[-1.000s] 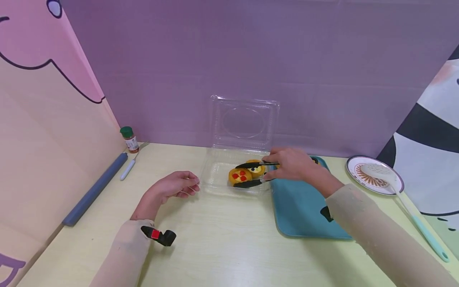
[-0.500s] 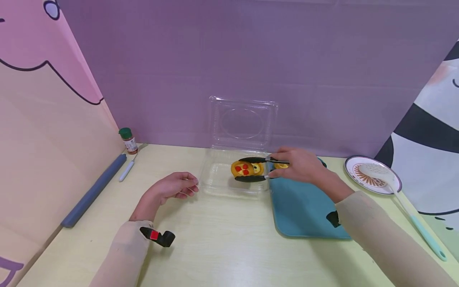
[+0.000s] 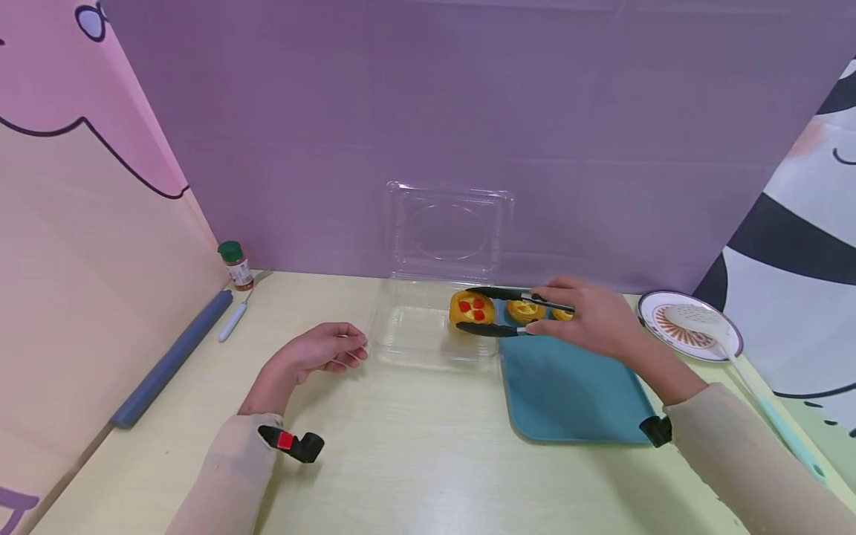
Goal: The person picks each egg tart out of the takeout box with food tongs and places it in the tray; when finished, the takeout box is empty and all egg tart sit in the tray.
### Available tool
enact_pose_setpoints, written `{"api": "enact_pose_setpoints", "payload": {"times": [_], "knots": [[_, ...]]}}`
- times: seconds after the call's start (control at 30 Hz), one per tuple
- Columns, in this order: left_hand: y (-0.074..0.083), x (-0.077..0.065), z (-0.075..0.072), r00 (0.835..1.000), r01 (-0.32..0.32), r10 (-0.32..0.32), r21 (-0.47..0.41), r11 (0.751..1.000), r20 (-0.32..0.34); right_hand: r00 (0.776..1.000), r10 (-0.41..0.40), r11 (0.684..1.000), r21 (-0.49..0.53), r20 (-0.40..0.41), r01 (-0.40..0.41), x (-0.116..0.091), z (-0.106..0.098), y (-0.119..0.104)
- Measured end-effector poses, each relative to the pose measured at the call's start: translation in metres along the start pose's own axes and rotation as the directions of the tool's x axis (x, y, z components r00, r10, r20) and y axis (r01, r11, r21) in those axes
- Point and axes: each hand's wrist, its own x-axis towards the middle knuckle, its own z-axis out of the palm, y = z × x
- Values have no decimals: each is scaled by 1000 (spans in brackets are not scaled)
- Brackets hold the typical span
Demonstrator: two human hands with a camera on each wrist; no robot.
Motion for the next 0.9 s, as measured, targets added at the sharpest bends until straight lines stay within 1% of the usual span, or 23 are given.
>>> {"api": "enact_pose_setpoints", "payload": {"times": [0.1,0.27,0.33,0.6,0.9], "knots": [[0,0,1,1000,-6,6,0,1000,3,999,31,1000,6,-19,-31,-9,-4,5],[1,-1,2,1000,-13,13,2,1000,8,996,56,998,-1,-64,-56,-26,-9,13],[1,-2,2,1000,-14,14,1,1000,7,995,63,998,-5,-71,-64,-32,-11,16],[1,-3,3,1000,-21,21,4,1000,9,992,99,993,-58,-79,-104,-52,-18,30],[1,-3,3,1000,-29,29,4,1000,9,991,121,985,-116,-62,-128,-69,-18,41]]}}
